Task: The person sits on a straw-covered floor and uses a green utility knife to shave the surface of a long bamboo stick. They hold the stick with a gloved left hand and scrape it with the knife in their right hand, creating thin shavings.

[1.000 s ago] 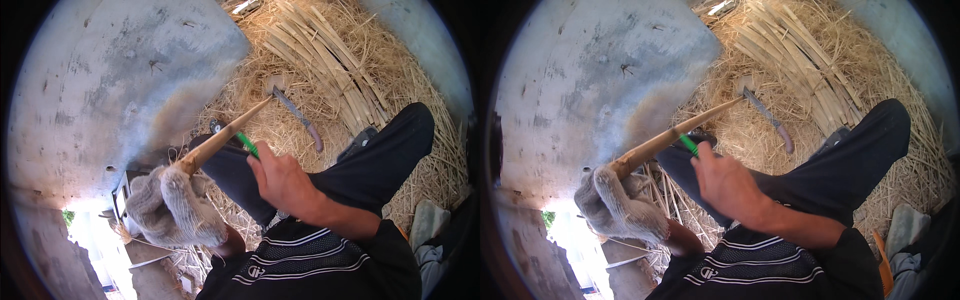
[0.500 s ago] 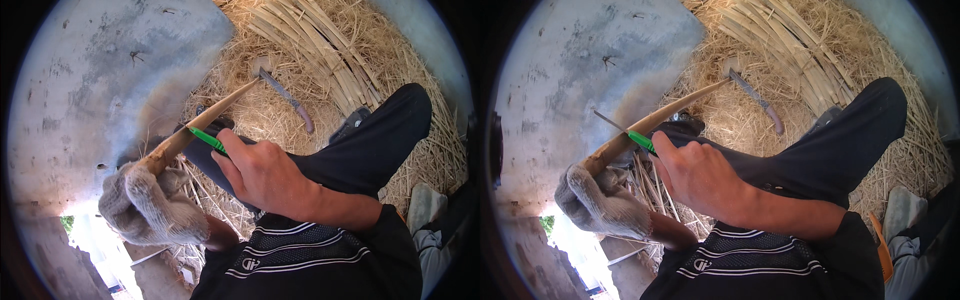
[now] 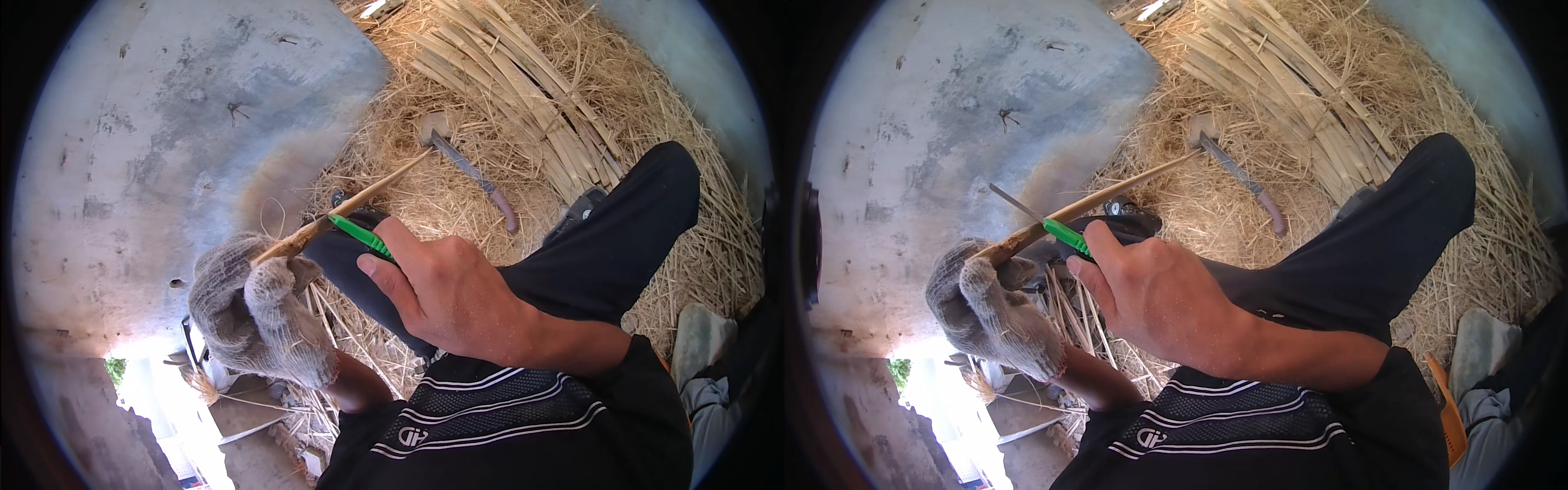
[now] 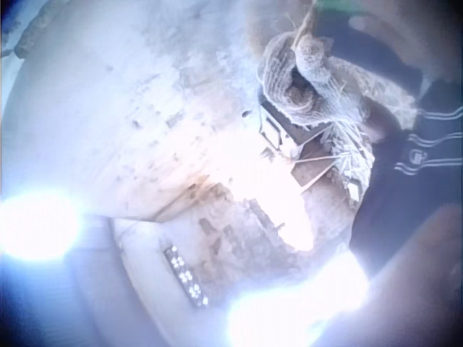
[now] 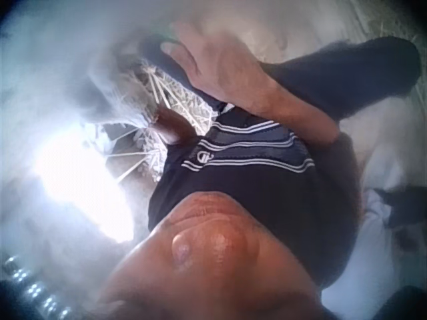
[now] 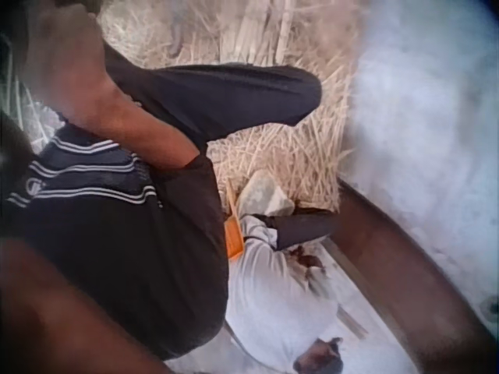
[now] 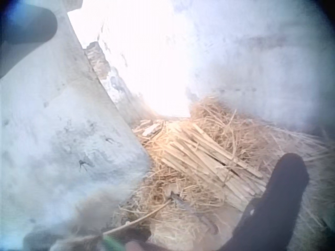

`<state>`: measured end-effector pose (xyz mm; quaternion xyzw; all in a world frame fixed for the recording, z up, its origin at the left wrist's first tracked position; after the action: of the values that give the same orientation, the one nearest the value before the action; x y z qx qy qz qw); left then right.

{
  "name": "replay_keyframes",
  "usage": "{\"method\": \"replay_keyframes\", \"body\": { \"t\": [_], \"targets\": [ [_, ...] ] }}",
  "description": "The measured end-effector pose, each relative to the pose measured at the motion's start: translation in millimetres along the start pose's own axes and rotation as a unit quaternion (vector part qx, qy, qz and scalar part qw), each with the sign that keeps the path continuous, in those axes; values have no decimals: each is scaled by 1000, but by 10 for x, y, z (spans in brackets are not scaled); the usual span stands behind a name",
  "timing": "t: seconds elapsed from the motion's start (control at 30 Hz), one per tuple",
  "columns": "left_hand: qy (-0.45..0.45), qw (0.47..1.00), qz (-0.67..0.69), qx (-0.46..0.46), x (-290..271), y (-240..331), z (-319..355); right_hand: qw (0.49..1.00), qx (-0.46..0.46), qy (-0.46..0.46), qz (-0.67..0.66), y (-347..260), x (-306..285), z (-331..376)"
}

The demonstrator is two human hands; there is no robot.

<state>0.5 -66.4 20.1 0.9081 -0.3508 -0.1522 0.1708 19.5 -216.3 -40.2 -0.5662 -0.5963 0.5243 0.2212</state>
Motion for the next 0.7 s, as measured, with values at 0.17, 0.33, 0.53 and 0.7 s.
{"method": "replay_keyframes", "body": {
  "t": [0.17, 0.33, 0.53, 0.7],
  "targets": [
    [-9, 1000, -23, -12, -210, -106, 61, 989, 97, -47, 96, 188, 22, 6],
    [-42, 999, 10, 0, -212, -127, 16, 999, 8, -13, 28, 80, 75, 86],
    [79, 995, -48, -27, -109, -88, 93, 997, 30, -39, 60, 48, 78, 30],
    [12, 999, -29, -15, -186, -146, 16, 984, 62, 19, 166, 650, 277, 11]
  ]
}}
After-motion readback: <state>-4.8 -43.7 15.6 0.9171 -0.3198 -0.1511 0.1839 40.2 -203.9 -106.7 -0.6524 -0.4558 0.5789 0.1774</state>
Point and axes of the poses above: each hand's wrist, its own z-axis away from the middle knuckle, its own x-axis out of the palm, y = z × x, the point moved 2 cm from there along -z, towards the middle knuckle, and after that the axes turned 1 degree about z, right-handed, at the moved point
